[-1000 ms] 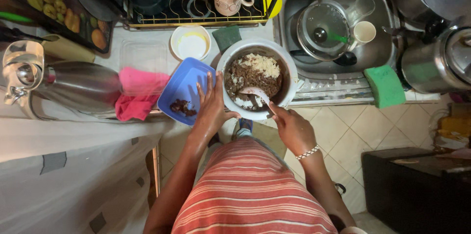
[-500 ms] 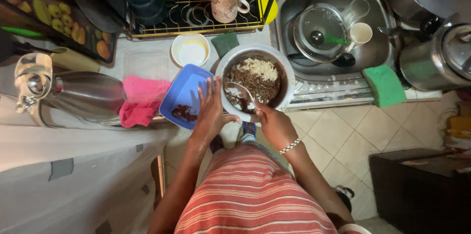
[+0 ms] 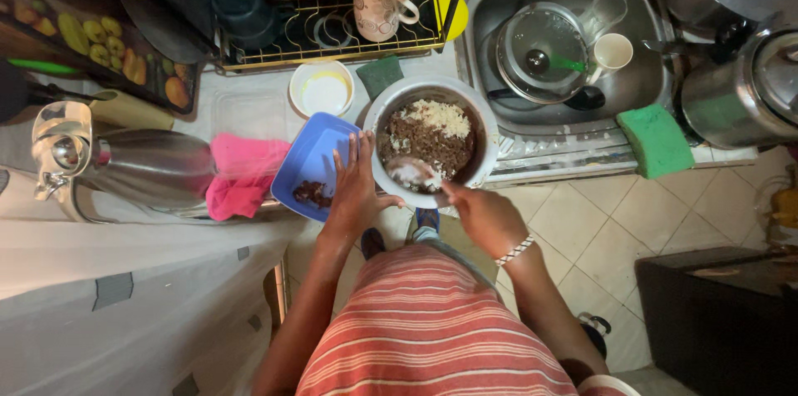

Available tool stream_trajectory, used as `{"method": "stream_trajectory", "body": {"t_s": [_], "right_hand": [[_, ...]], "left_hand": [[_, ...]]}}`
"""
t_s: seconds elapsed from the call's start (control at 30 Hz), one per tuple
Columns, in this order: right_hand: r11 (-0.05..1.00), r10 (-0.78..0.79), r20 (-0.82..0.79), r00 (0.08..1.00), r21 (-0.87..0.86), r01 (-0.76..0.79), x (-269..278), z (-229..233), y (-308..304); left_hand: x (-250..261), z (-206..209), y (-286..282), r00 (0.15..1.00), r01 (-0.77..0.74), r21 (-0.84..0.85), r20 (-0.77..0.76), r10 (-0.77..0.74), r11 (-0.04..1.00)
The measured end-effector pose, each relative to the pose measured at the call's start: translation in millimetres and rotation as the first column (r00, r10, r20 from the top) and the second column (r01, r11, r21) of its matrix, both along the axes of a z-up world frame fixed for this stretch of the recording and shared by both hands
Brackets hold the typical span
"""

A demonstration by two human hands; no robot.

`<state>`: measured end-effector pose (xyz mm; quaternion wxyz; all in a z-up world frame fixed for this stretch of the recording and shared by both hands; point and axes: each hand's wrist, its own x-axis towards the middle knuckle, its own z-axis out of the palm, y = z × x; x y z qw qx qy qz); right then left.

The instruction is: The person rinses a large metal cooking pot under the tap in the sink, carries it to a small table, and then uses a serving spoon to scoop a rice and bean mixture from the pot into a blue plastic container, repeatedly filling the container.

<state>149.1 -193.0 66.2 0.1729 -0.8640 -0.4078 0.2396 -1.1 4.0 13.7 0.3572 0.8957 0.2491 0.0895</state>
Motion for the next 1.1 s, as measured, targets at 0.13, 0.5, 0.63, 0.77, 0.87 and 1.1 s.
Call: {"method": "stream_trajectory", "body": {"t_s": [0.13,0.5,0.63,0.77,0.87,1.1], "right_hand": [[0.993,-0.031,0.065,0.997,-0.115,0.038,-4.1,-1.2,-1.9],[0.995,0.052,0.099,0.994,-0.089,-0.043,9.3,7.3,-10.2],[0.981,0.083,0.112,0.990,-0.182,-0.062,7.0,8.4,-6.6],[0.982,0.025,0.187,0.982,-0.188,0.011,1.3,4.2,2.3],[0.992,0.004,0.154,0.988,-0.122,0.015,-0.9,0.9,4.7],[0.985,0.057,0.169,0.984,-0.171,-0.028,-0.2,-1.2,7.1]], "left_hand": [[-1.0,7.4,-1.9,1.000,-0.011,-0.018,0.001,0.011,1.000],[2.0,6.5,2.4,0.998,-0.008,-0.056,-0.060,0.004,0.998],[0.7,-3.7,2.5,1.000,0.007,-0.057,-0.008,-0.008,0.998],[1.6,-10.2,2.8,1.000,0.000,-0.036,0.009,0.001,0.999],[0.9,-13.4,2.0,1.000,-0.019,-0.037,-0.011,0.018,0.999],[1.4,-13.2,1.9,1.000,-0.011,-0.019,-0.012,0.011,1.000]]}}
